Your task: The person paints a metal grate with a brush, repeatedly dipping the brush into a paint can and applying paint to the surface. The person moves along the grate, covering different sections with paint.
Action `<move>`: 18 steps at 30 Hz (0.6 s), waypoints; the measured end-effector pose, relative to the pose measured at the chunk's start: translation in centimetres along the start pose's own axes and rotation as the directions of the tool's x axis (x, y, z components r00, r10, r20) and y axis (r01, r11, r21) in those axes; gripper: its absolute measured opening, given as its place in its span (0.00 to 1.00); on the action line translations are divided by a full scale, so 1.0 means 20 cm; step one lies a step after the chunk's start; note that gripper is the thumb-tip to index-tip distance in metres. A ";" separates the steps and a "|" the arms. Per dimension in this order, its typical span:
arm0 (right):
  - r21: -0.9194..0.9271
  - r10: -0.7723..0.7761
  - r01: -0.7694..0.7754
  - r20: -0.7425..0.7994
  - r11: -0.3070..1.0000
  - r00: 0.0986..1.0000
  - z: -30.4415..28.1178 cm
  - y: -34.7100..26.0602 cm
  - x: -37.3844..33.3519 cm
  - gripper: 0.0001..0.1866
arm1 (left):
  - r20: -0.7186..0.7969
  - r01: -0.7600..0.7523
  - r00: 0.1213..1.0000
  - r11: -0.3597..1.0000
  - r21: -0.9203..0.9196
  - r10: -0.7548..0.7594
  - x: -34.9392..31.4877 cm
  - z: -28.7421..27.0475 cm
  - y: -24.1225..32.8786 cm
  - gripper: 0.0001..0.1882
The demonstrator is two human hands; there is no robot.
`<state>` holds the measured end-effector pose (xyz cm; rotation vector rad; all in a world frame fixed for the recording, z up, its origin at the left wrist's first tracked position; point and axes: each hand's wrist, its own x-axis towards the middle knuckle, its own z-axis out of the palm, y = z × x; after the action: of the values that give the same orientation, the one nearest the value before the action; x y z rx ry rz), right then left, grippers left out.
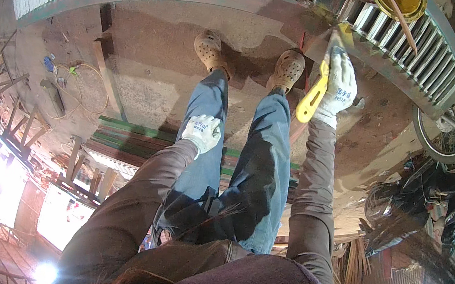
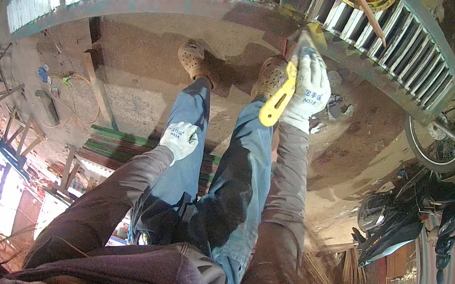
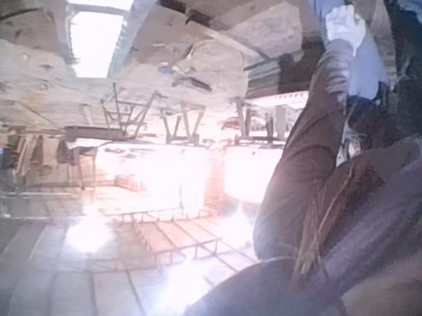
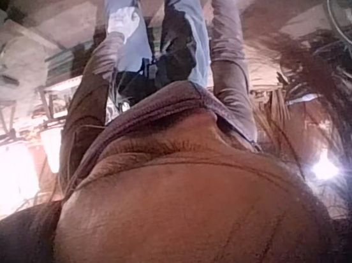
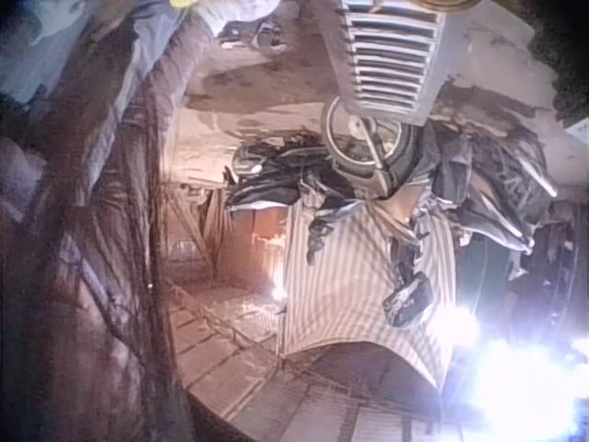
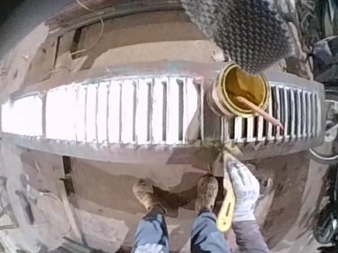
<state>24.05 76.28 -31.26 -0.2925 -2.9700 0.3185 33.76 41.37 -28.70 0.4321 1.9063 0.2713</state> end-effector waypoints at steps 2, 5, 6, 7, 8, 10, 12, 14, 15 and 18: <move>0.089 -0.039 0.038 0.006 0.995 0.999 -0.02 0.00 0.01 0.21 | -0.019 -0.008 1.000 1.000 0.003 0.008 -0.01 0.02 -0.01 0.13; 0.022 0.028 -0.027 -0.077 0.999 0.997 -0.02 0.06 0.05 0.24 | -0.016 -0.008 1.000 1.000 -0.006 0.008 -0.02 0.01 -0.01 0.12; -0.019 0.016 -0.017 -0.049 1.000 0.999 -0.01 0.08 0.06 0.24 | -0.010 0.001 1.000 1.000 -0.001 -0.001 -0.02 0.01 0.00 0.12; -0.051 0.005 -0.007 -0.045 0.999 0.999 0.01 0.08 0.07 0.24 | -0.003 0.011 1.000 1.000 0.004 -0.011 -0.01 0.00 0.00 0.12; -0.083 -0.006 0.002 -0.042 0.997 0.999 0.03 0.08 0.08 0.23 | 0.003 0.021 1.000 1.000 0.009 -0.021 -0.01 0.00 0.00 0.12; -0.137 0.014 -0.021 -0.053 0.990 0.998 0.06 0.07 0.09 0.21 | 0.012 0.009 1.000 1.000 0.014 -0.009 -0.01 0.01 0.00 0.12; -0.177 -0.001 -0.013 -0.082 0.984 0.997 0.07 0.02 0.10 0.19 | 0.008 0.001 1.000 1.000 0.019 -0.001 -0.01 0.03 0.00 0.12; -0.251 -0.025 0.023 -0.002 0.968 1.000 0.03 -0.04 0.09 0.18 | -0.010 -0.003 1.000 1.000 0.021 0.003 -0.01 0.04 0.00 0.12; -0.224 -0.021 0.028 0.032 0.974 0.999 0.01 -0.04 0.08 0.18 | -0.011 0.001 1.000 1.000 0.010 -0.001 -0.02 0.04 0.00 0.12; -0.004 -0.064 0.065 0.050 0.998 0.997 0.00 0.10 0.05 0.18 | -0.021 0.001 1.000 1.000 -0.015 -0.001 -0.02 0.03 -0.01 0.12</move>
<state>23.45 78.46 -31.52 -0.1914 -3.0225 0.3152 34.46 41.10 -28.63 0.4195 1.9241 0.2904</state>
